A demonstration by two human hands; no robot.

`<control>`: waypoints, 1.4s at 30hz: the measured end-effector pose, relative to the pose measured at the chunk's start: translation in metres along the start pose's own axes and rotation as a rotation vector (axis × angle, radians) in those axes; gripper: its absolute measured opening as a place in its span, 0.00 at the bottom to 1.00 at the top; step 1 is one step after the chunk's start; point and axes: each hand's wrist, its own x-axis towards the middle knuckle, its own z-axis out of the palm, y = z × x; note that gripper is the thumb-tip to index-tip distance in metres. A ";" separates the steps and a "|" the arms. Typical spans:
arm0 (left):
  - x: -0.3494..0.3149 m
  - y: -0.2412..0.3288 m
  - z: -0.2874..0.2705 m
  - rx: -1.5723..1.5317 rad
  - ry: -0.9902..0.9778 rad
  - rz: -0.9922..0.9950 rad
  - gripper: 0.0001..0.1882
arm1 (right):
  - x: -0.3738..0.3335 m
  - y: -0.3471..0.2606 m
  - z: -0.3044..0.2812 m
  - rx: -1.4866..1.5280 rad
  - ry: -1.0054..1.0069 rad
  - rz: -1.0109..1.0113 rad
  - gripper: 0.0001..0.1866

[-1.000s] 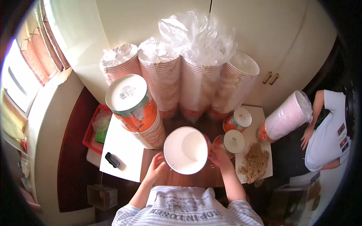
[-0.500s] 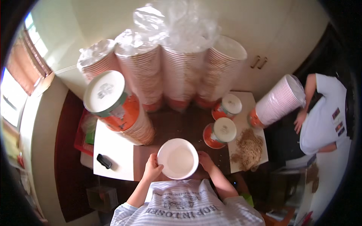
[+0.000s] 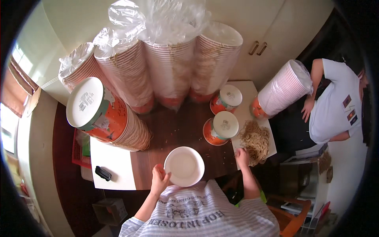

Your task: Tying strings onto paper bowls at a packaging workstation.

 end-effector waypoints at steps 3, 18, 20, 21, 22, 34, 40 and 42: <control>0.007 0.005 -0.004 0.060 0.079 0.049 0.28 | 0.002 -0.007 -0.026 -0.121 -0.241 -0.080 0.05; 0.020 0.024 -0.006 0.058 0.115 0.112 0.25 | 0.037 0.021 -0.017 -0.490 -0.397 -0.527 0.07; 0.020 0.024 -0.004 0.053 0.100 0.084 0.25 | 0.041 0.027 -0.015 -0.546 -0.417 -0.551 0.06; 0.020 0.023 -0.004 0.050 0.080 0.057 0.24 | 0.042 0.032 -0.014 -0.463 -0.336 -0.507 0.03; 0.019 0.023 -0.004 0.050 0.090 0.052 0.24 | 0.044 0.028 -0.015 -0.377 -0.257 -0.470 0.01; 0.008 0.008 -0.003 -0.025 0.029 -0.070 0.31 | 0.030 -0.102 -0.094 0.753 -0.271 -0.242 0.04; -0.013 0.024 -0.009 0.022 0.116 -0.073 0.31 | -0.006 -0.213 -0.110 0.632 -0.089 -0.712 0.05; -0.011 0.027 -0.013 0.109 0.168 0.084 0.29 | -0.011 -0.222 -0.085 0.951 -0.428 -0.612 0.03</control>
